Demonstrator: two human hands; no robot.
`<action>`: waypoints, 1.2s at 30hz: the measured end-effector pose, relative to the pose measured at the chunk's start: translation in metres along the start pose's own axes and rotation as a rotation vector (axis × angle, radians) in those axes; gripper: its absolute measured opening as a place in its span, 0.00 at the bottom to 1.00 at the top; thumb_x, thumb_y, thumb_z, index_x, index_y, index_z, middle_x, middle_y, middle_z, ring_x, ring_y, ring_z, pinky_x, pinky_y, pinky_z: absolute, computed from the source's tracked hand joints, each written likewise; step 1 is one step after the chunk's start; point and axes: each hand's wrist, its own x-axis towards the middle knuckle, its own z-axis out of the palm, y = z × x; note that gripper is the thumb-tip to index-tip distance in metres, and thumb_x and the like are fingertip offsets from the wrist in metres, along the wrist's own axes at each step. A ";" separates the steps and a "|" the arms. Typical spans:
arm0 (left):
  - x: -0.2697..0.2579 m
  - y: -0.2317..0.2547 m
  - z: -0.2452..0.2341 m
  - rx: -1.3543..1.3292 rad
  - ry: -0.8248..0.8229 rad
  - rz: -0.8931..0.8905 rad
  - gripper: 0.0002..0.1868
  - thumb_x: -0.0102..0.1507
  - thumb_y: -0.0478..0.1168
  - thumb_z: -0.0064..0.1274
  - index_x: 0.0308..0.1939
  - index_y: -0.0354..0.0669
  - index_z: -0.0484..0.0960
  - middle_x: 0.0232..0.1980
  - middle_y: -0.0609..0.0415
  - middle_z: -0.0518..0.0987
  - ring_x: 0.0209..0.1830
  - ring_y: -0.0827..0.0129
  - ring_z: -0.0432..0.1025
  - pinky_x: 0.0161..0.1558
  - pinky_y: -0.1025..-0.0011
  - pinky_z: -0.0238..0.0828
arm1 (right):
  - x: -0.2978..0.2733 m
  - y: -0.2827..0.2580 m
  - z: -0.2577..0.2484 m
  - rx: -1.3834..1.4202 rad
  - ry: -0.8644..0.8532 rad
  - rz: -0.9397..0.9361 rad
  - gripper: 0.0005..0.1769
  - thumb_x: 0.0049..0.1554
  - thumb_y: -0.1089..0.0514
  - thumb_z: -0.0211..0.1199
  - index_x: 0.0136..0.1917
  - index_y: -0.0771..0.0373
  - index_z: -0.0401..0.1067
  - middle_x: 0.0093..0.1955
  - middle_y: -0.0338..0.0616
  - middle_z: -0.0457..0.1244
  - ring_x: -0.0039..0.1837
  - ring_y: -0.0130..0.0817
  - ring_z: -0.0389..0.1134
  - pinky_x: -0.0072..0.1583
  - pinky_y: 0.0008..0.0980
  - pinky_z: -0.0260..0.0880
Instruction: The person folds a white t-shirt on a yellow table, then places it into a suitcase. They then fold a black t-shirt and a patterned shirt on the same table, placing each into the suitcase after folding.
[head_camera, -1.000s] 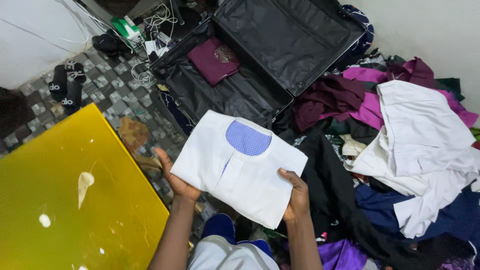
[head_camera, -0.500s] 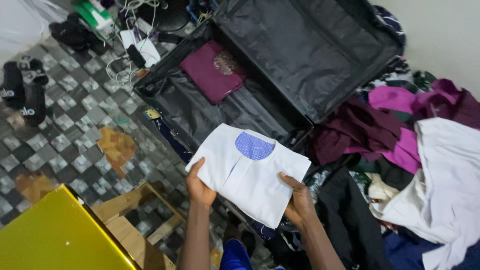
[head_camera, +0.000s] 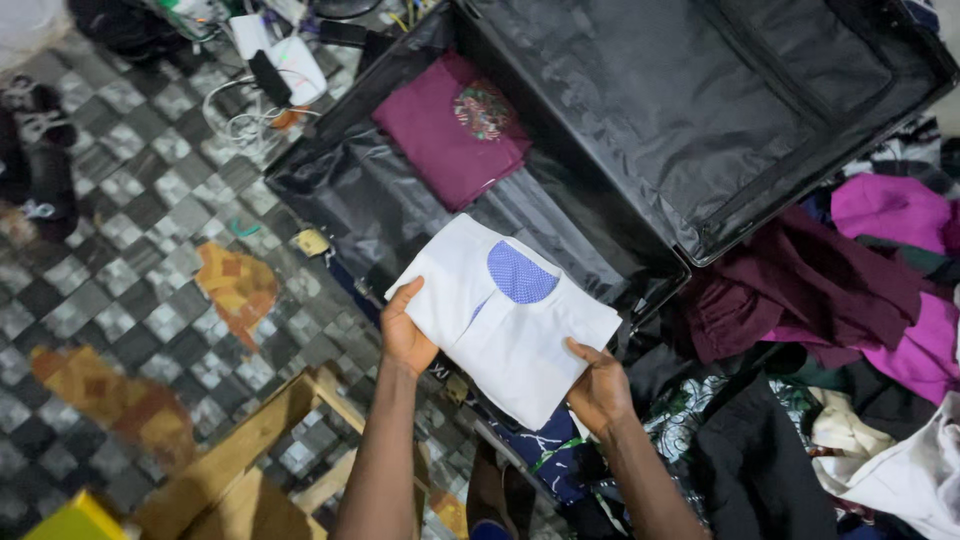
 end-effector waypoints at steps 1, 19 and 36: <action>0.012 -0.001 0.001 0.019 -0.026 0.009 0.22 0.64 0.42 0.53 0.61 0.34 0.77 0.60 0.48 0.80 0.63 0.56 0.73 0.68 0.56 0.66 | 0.009 -0.002 -0.004 0.007 0.000 -0.009 0.23 0.56 0.64 0.58 0.65 0.66 0.68 0.66 0.50 0.66 0.66 0.46 0.68 0.70 0.51 0.65; 0.209 -0.062 -0.111 1.166 0.322 0.073 0.34 0.58 0.40 0.63 0.66 0.43 0.67 0.54 0.54 0.80 0.48 0.69 0.75 0.46 0.63 0.73 | 0.239 -0.013 -0.103 -0.790 0.399 -0.295 0.36 0.52 0.56 0.74 0.69 0.68 0.62 0.54 0.51 0.65 0.51 0.39 0.67 0.49 0.39 0.70; 0.216 -0.092 -0.068 0.987 0.262 0.210 0.41 0.52 0.37 0.69 0.66 0.41 0.65 0.40 0.53 0.78 0.33 0.69 0.74 0.29 0.68 0.76 | 0.294 -0.057 -0.124 -0.635 0.322 -0.565 0.33 0.53 0.72 0.64 0.72 0.70 0.65 0.59 0.49 0.67 0.56 0.37 0.68 0.53 0.32 0.68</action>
